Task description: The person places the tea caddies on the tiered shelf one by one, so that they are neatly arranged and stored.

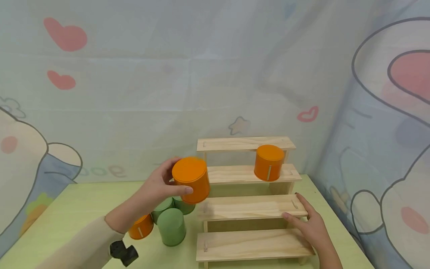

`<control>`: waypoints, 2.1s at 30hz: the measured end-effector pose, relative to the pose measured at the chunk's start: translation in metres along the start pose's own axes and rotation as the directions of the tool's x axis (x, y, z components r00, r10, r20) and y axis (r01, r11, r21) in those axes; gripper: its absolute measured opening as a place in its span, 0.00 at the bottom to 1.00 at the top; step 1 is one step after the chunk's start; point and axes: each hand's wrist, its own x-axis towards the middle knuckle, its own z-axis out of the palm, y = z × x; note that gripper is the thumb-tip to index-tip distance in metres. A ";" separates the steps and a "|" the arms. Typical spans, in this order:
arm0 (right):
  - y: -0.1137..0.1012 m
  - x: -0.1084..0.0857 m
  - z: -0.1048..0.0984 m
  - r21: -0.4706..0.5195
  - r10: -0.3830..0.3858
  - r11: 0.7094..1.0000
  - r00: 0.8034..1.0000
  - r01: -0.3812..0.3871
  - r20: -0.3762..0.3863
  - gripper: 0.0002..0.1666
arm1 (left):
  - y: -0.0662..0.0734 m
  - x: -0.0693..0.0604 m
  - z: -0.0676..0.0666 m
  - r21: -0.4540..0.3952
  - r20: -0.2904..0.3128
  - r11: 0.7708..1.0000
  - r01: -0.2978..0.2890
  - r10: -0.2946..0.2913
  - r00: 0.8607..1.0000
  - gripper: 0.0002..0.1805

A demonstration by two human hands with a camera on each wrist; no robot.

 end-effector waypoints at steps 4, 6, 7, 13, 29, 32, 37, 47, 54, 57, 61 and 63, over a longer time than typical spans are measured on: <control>0.000 -0.001 0.000 -0.004 0.010 1.000 1.000 -0.010 0.007 0.51 | 0.001 0.014 0.011 -0.006 -0.047 1.000 0.005 -0.005 0.999 0.41; 0.000 -0.001 0.000 -0.006 0.013 1.000 1.000 -0.013 0.005 0.52 | 0.000 0.021 0.016 -0.014 -0.072 1.000 0.020 -0.021 0.997 0.42; 0.000 -0.001 0.000 -0.011 0.013 1.000 1.000 -0.013 0.006 0.52 | 0.000 0.024 0.018 -0.019 -0.081 1.000 0.019 -0.021 0.997 0.42; -0.002 0.002 0.002 -0.002 0.012 1.000 1.000 -0.012 -0.012 0.52 | -0.004 0.044 0.030 -0.039 -0.133 0.999 0.007 -0.012 0.991 0.42; 0.001 0.003 0.003 0.007 -0.005 1.000 1.000 0.005 -0.019 0.52 | -0.017 0.078 0.057 -0.072 -0.161 0.997 0.000 -0.011 0.987 0.39; 0.002 0.002 0.003 0.006 -0.004 1.000 1.000 0.004 -0.017 0.52 | -0.020 0.083 0.062 -0.083 -0.182 0.996 0.031 -0.046 0.982 0.41; 0.001 0.001 0.003 -0.001 0.005 1.000 1.000 -0.005 -0.018 0.52 | -0.025 0.092 0.070 -0.088 -0.212 0.994 0.071 -0.088 0.973 0.43; -0.001 0.000 0.003 0.002 -0.014 1.000 1.000 0.014 -0.026 0.52 | -0.036 0.101 0.082 -0.088 -0.225 0.994 0.066 -0.084 0.971 0.42; -0.002 0.001 0.004 0.011 -0.017 1.000 0.999 0.018 -0.031 0.52 | -0.040 0.105 0.084 -0.094 -0.211 0.993 0.069 -0.087 0.974 0.41; -0.002 0.001 0.004 0.015 -0.017 1.000 0.999 0.018 -0.032 0.52 | -0.040 0.107 0.085 -0.095 -0.215 0.993 0.070 -0.089 0.972 0.41; -0.002 0.002 0.004 0.015 -0.019 1.000 0.999 0.019 -0.029 0.52 | -0.041 0.108 0.086 -0.094 -0.219 0.993 0.075 -0.094 0.971 0.41; -0.002 0.002 0.004 0.014 -0.018 1.000 0.999 0.018 -0.028 0.52 | -0.041 0.109 0.087 -0.089 -0.221 0.993 0.080 -0.098 0.970 0.42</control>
